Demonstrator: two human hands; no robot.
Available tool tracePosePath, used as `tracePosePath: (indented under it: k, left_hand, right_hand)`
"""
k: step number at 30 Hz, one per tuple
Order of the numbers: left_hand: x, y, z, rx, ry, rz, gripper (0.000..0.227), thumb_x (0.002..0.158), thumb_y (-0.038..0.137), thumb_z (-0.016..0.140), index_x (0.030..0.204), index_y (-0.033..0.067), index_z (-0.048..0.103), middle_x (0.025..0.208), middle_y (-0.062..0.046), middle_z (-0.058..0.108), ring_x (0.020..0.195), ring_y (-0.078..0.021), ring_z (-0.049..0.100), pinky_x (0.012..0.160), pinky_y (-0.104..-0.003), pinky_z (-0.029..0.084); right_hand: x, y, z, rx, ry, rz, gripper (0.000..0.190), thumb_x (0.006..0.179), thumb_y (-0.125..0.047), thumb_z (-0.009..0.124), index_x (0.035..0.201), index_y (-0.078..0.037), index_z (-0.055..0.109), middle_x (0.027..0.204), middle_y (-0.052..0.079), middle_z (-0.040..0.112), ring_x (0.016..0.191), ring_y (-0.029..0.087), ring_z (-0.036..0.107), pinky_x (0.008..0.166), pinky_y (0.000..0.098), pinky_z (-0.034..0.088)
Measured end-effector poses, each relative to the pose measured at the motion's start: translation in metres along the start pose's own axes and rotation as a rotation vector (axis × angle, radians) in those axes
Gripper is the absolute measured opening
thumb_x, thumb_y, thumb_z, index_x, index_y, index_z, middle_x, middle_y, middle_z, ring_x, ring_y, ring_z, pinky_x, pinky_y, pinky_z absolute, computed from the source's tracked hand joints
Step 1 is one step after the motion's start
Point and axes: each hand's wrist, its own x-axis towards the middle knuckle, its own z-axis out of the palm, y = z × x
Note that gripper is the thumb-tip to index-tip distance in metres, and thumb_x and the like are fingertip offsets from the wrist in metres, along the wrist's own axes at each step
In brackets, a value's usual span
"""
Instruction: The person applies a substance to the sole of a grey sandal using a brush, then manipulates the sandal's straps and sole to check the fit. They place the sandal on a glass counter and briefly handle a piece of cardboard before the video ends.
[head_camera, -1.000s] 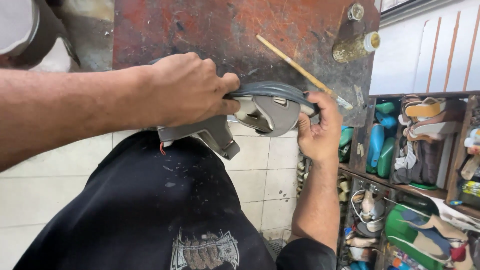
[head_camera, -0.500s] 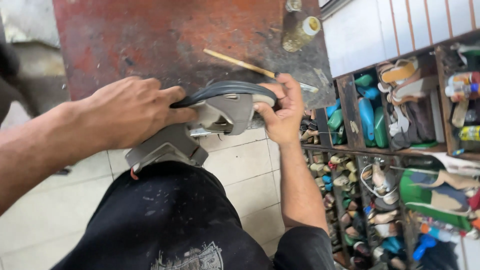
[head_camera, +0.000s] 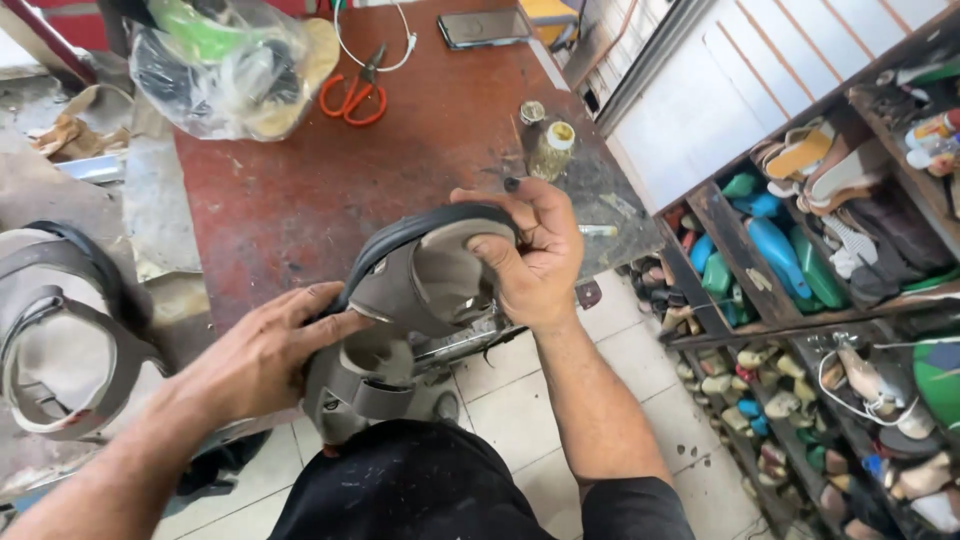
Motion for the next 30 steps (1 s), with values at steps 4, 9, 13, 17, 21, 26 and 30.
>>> tracePosePath:
  k: [4,9,13,17,21,26,30]
  left_hand:
    - [0.004,0.021,0.01,-0.199,0.226,0.06,0.065,0.072,0.011,0.073,0.136,0.0211,0.064,0.133,-0.019,0.059,0.11,-0.0459,0.066,0.093,-0.051,0.055]
    - [0.011,0.028,0.019,-0.368,0.308,0.1,0.067,0.074,0.004,0.071,0.139,0.0162,0.06,0.132,-0.019,0.06,0.11,-0.0458,0.066,0.091,-0.051,0.057]
    - [0.011,0.034,0.02,-0.475,0.392,0.146,0.067,0.072,-0.001,0.068,0.137,0.0143,0.06,0.122,-0.021,0.061,0.099,-0.0523,0.064,0.08,-0.056,0.057]
    - [0.007,0.026,0.032,-0.508,0.441,0.166,0.066,0.074,-0.003,0.069,0.137,0.0141,0.06,0.117,-0.022,0.06,0.096,-0.0538,0.063,0.074,-0.057,0.058]
    - [0.003,0.009,0.057,-0.614,0.461,0.17,0.064,0.075,0.003,0.073,0.136,0.0139,0.061,0.123,-0.018,0.062,0.098,-0.0474,0.068,0.082,-0.052,0.058]
    - [0.001,0.013,0.041,-0.662,0.508,0.198,0.06,0.078,0.006,0.077,0.135,0.011,0.062,0.116,-0.018,0.063,0.089,-0.0457,0.067,0.08,-0.05,0.059]
    - [0.002,0.012,0.045,-0.691,0.5,0.193,0.064,0.075,0.004,0.079,0.136,0.0111,0.06,0.113,-0.021,0.062,0.091,-0.0499,0.067,0.077,-0.054,0.058]
  right_hand:
    - [0.025,-0.004,0.012,-0.178,0.054,-0.102,0.046,0.093,-0.001,0.076,0.128,0.002,0.046,0.11,0.028,0.075,0.099,0.027,0.076,0.09,0.0382,0.061]
    - [0.044,-0.003,0.0,-0.273,-0.037,-0.117,0.053,0.089,0.002,0.08,0.13,0.004,0.046,0.099,0.025,0.075,0.085,0.023,0.073,0.083,0.0364,0.061]
    - [0.052,0.0,-0.004,-0.29,-0.089,-0.073,0.06,0.087,0.003,0.082,0.132,0.003,0.043,0.092,0.023,0.075,0.078,0.02,0.071,0.078,0.0337,0.06]
    - [0.06,-0.006,0.012,-0.292,-0.083,-0.028,0.064,0.084,0.006,0.086,0.131,0.001,0.042,0.087,0.019,0.074,0.072,0.017,0.068,0.074,0.0288,0.059]
    - [0.065,-0.018,0.026,-0.069,-0.241,0.088,0.071,0.092,0.005,0.076,0.145,-0.007,0.03,0.113,0.027,0.071,0.096,0.026,0.072,0.083,0.0385,0.063]
    - [0.057,-0.004,0.02,0.215,-0.292,0.195,0.071,0.097,0.008,0.062,0.153,-0.015,0.025,0.141,0.035,0.057,0.119,0.04,0.067,0.093,0.0479,0.063]
    - [0.047,0.005,0.026,0.031,-0.185,0.073,0.053,0.101,0.004,0.062,0.142,-0.009,0.032,0.132,0.03,0.064,0.111,0.031,0.07,0.09,0.0425,0.063]
